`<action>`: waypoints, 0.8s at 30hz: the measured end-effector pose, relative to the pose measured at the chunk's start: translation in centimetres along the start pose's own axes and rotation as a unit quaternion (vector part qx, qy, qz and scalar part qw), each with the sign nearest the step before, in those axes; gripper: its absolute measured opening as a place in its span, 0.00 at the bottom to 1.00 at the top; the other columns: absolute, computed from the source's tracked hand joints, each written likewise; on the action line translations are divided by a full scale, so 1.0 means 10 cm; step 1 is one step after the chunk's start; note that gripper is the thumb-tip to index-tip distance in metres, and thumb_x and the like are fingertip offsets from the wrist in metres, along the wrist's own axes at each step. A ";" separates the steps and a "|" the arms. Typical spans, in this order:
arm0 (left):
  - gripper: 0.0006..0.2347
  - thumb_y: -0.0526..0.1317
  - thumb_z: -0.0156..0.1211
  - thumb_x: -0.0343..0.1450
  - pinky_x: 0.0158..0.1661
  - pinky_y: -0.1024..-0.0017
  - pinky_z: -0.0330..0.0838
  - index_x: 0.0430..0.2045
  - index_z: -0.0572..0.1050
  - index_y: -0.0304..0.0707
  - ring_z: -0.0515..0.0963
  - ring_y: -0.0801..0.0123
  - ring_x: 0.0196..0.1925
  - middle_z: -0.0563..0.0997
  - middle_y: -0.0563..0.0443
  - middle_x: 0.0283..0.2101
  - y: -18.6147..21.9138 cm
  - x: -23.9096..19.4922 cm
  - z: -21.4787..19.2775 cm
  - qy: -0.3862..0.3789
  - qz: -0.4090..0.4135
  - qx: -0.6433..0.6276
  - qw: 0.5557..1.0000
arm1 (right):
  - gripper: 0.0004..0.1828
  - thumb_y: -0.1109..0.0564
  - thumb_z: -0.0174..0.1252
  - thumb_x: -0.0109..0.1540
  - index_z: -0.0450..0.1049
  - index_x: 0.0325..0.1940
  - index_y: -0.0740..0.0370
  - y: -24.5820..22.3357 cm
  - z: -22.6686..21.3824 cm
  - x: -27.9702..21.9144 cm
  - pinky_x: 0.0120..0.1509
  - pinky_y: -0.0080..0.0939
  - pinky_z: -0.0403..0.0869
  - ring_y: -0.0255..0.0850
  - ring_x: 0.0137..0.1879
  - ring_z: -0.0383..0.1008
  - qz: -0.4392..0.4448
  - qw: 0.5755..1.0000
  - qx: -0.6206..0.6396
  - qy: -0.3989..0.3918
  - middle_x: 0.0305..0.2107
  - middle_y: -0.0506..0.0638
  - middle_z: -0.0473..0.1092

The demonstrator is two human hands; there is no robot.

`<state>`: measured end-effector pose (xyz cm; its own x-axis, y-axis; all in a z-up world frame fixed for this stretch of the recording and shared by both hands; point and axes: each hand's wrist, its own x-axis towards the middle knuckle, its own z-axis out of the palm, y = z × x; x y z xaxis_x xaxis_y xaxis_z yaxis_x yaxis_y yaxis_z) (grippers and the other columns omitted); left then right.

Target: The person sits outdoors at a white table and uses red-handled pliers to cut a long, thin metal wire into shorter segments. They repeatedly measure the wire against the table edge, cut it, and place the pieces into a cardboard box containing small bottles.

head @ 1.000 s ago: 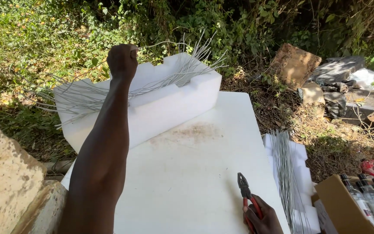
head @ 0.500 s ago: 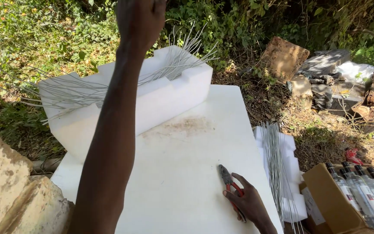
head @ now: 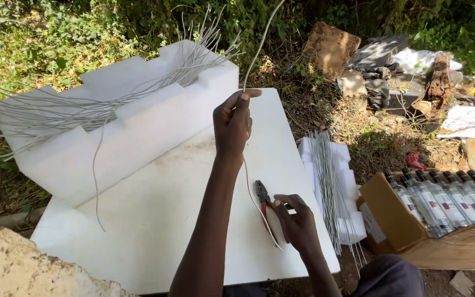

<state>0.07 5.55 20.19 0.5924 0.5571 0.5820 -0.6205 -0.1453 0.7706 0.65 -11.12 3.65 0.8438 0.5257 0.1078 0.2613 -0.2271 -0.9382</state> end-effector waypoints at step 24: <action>0.11 0.39 0.49 0.74 0.17 0.78 0.36 0.36 0.80 0.33 0.42 0.83 0.14 0.46 0.63 0.13 0.02 -0.30 0.10 0.195 -0.026 -0.061 0.978 | 0.17 0.51 0.54 0.66 0.75 0.31 0.66 -0.55 0.09 -0.55 0.22 0.32 0.43 0.30 0.20 0.42 0.000 0.919 0.390 -0.057 0.18 0.43 0.49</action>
<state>-1.33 3.05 18.91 0.3978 0.8347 0.3808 -0.6653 -0.0234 0.7462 -5.89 -12.00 7.93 0.7779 0.6180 0.1139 -0.1912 0.4055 -0.8939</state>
